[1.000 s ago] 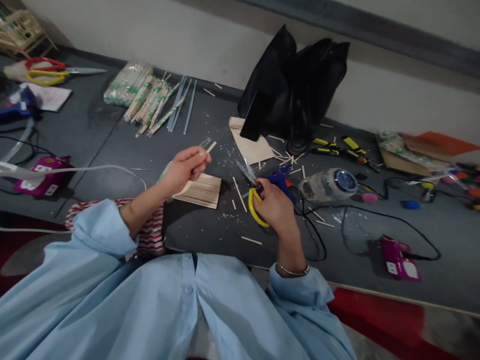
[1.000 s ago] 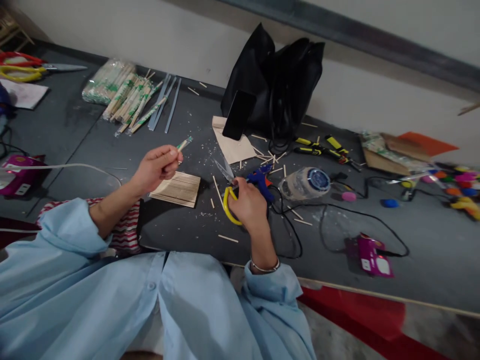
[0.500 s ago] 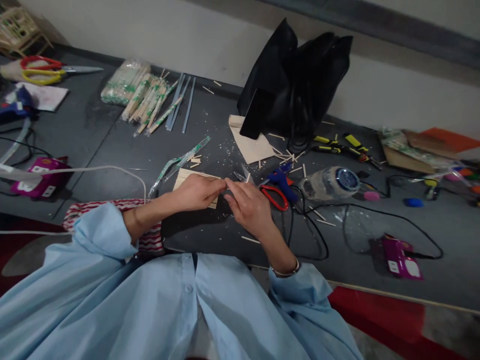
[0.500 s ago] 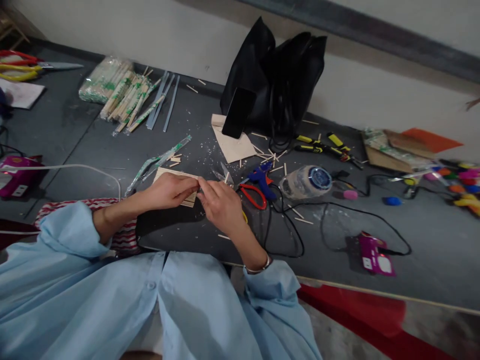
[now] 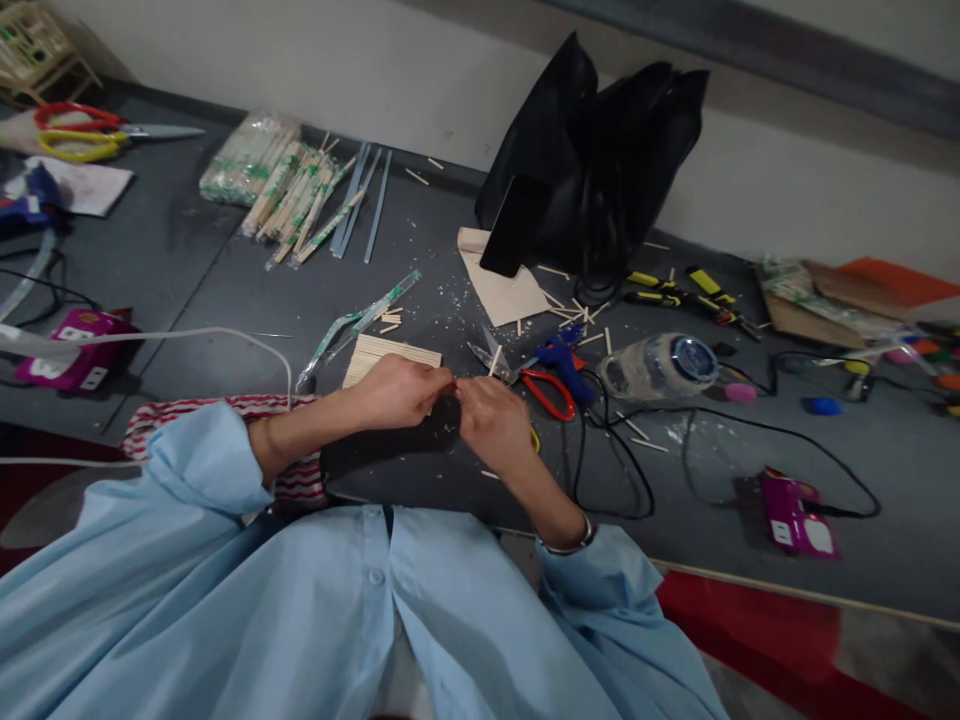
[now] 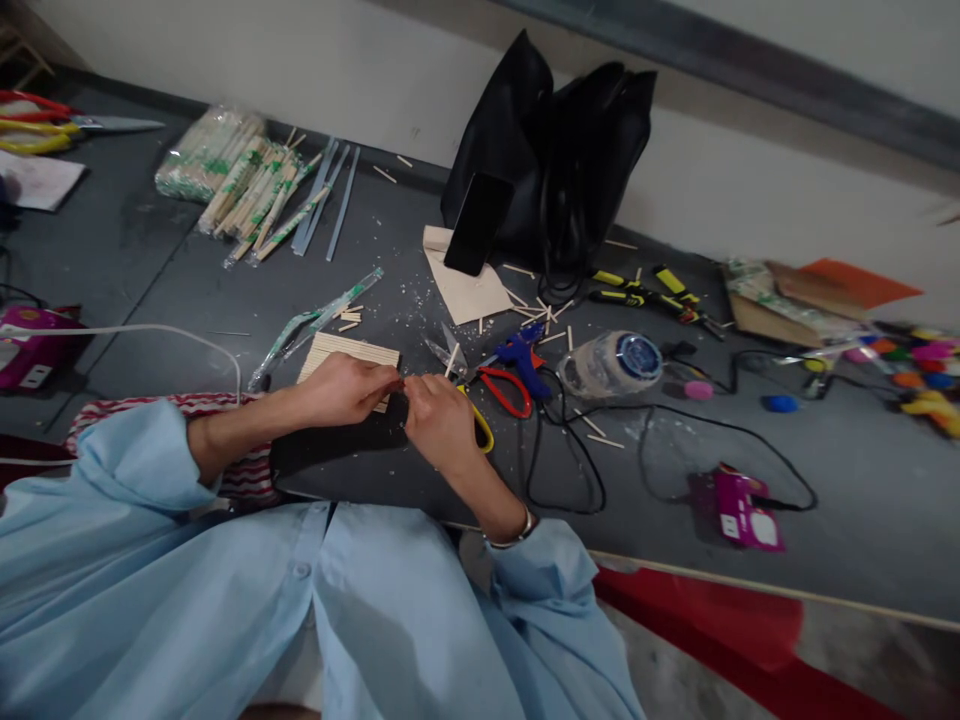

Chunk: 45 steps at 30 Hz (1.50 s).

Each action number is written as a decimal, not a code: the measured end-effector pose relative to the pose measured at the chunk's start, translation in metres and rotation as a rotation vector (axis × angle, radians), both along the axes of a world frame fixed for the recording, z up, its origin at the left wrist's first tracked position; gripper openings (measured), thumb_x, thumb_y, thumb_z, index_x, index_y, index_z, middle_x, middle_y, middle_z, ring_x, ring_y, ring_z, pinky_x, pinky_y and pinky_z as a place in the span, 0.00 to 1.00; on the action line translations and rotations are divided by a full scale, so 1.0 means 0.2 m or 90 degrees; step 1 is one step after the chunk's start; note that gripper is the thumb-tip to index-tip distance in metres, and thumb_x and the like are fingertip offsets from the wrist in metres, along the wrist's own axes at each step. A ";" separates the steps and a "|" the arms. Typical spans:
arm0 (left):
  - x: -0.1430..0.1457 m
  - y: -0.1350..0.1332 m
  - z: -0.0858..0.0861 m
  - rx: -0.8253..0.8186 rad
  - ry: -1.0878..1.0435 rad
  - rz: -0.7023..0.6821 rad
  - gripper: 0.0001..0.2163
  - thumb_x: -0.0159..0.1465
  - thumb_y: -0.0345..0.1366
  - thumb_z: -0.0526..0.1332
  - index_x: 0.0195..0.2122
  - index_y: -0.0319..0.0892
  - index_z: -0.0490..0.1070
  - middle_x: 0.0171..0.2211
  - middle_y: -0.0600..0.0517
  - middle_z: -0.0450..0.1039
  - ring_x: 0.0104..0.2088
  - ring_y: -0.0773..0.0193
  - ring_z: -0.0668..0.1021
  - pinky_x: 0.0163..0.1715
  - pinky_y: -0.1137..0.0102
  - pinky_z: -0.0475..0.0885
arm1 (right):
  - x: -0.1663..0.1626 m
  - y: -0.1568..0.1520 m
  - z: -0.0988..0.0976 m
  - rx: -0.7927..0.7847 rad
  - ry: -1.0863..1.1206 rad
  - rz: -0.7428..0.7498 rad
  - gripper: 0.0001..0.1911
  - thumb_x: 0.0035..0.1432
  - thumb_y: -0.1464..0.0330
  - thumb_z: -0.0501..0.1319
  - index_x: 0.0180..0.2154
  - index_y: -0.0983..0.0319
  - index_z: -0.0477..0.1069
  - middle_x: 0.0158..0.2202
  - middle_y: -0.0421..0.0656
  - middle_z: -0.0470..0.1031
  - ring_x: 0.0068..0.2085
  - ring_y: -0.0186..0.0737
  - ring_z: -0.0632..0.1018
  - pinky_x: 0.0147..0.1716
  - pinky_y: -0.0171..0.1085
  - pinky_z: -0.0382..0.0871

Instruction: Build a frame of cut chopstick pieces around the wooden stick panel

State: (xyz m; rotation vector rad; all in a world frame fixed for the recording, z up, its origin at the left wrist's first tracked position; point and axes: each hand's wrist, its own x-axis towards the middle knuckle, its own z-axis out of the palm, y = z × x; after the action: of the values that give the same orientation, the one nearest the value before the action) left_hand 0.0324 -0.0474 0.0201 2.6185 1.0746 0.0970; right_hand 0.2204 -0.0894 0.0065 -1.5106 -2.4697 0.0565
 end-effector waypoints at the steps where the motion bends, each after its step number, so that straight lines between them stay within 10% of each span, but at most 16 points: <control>1: 0.00 0.00 0.00 -0.002 0.003 0.007 0.09 0.66 0.31 0.53 0.42 0.41 0.73 0.36 0.46 0.81 0.34 0.58 0.82 0.28 0.69 0.63 | 0.00 0.00 0.00 -0.004 -0.001 -0.010 0.14 0.66 0.76 0.50 0.35 0.61 0.73 0.31 0.46 0.76 0.36 0.43 0.74 0.37 0.38 0.62; 14: 0.04 -0.03 -0.04 -0.041 -0.047 0.099 0.10 0.64 0.31 0.54 0.40 0.38 0.74 0.28 0.44 0.77 0.29 0.55 0.78 0.27 0.68 0.62 | 0.01 0.03 -0.02 -0.028 0.037 -0.133 0.16 0.68 0.72 0.49 0.36 0.62 0.76 0.32 0.48 0.79 0.37 0.44 0.78 0.38 0.38 0.66; 20: 0.02 0.05 -0.05 -0.461 -0.663 0.173 0.12 0.69 0.43 0.54 0.37 0.41 0.70 0.22 0.56 0.66 0.20 0.71 0.64 0.21 0.75 0.57 | 0.09 0.12 0.02 -0.051 0.415 -0.127 0.16 0.68 0.59 0.55 0.41 0.58 0.80 0.39 0.45 0.79 0.41 0.41 0.78 0.40 0.39 0.71; 24: 0.02 0.06 -0.05 -0.672 -0.817 0.246 0.12 0.64 0.45 0.64 0.36 0.39 0.71 0.28 0.55 0.70 0.18 0.77 0.60 0.18 0.77 0.51 | 0.05 0.11 0.00 -0.159 0.636 -0.158 0.15 0.62 0.56 0.62 0.41 0.56 0.82 0.31 0.40 0.77 0.27 0.34 0.72 0.26 0.35 0.66; 37: 0.05 0.01 -0.06 -0.752 -0.771 0.341 0.17 0.55 0.47 0.72 0.36 0.37 0.77 0.27 0.53 0.77 0.14 0.79 0.57 0.14 0.77 0.45 | -0.02 0.07 0.00 -0.269 0.770 -0.201 0.11 0.51 0.58 0.71 0.32 0.59 0.79 0.24 0.36 0.76 0.23 0.30 0.69 0.22 0.31 0.61; 45: 0.05 0.00 -0.04 -0.767 -0.726 0.323 0.19 0.55 0.51 0.72 0.31 0.40 0.71 0.14 0.62 0.60 0.13 0.78 0.55 0.13 0.77 0.44 | -0.05 0.06 -0.01 -0.320 0.764 -0.188 0.18 0.49 0.54 0.72 0.27 0.59 0.72 0.23 0.36 0.75 0.23 0.31 0.69 0.22 0.32 0.61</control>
State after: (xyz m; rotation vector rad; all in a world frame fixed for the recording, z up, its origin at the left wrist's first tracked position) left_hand 0.0431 -0.0478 0.0117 0.8876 0.8410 0.6868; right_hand 0.2098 -0.0771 0.0040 -1.3370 -1.2889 1.1974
